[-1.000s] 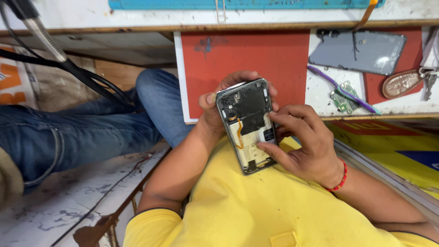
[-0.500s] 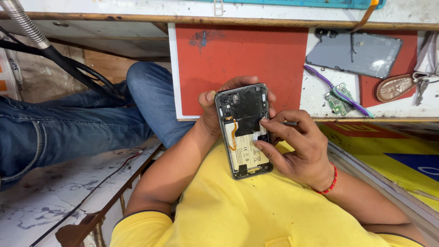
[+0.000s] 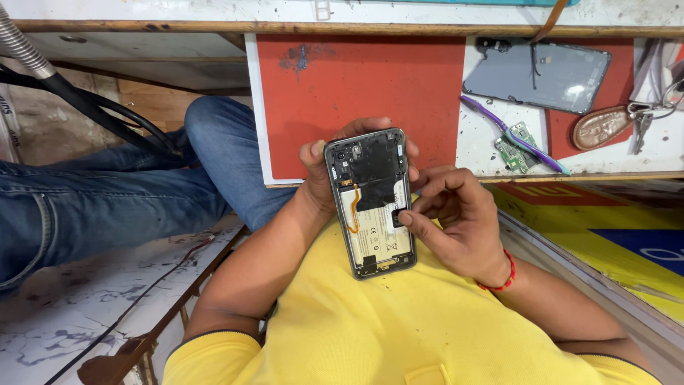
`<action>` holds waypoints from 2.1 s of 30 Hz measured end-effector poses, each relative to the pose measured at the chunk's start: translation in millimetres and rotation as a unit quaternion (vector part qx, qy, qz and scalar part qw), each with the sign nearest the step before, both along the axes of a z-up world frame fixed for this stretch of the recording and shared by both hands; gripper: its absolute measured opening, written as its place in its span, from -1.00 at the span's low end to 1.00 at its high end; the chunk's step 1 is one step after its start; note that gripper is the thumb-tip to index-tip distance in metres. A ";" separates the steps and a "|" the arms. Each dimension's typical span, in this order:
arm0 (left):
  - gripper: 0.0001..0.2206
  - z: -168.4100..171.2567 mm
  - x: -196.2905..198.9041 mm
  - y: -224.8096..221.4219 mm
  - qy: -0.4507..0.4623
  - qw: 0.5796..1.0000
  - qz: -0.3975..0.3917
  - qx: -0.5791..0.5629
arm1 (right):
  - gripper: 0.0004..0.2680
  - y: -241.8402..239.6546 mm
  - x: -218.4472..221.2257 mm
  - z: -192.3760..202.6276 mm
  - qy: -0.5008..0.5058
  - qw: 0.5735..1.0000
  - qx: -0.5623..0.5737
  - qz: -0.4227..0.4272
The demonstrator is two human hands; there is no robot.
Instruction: The person disassembles a smartphone by prying open the back cover and removing internal components. They use a metal prying tool to separate the casing and carefully lift out the battery and circuit boards, placing them on the workbench.
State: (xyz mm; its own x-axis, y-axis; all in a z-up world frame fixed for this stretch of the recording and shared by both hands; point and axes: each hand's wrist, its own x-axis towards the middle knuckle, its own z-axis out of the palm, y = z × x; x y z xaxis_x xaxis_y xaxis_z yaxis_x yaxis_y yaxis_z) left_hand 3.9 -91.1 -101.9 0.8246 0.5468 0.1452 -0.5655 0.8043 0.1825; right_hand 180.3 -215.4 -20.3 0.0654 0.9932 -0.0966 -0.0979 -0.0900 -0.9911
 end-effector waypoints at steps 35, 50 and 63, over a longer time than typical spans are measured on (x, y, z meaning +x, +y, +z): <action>-0.48 70.0 8.4 59.3 0.389 0.814 0.322 0.288 | -0.52 57.0 6.7 15.4 -0.383 0.914 0.126 0.046; -0.66 95.0 62.2 90.9 0.512 0.518 0.412 0.548 | -0.83 132.6 94.3 67.4 -0.542 0.639 0.475 0.269; -0.68 76.7 85.3 97.0 0.514 0.587 0.338 0.526 | -0.87 163.1 92.1 80.0 -0.635 0.467 0.551 0.275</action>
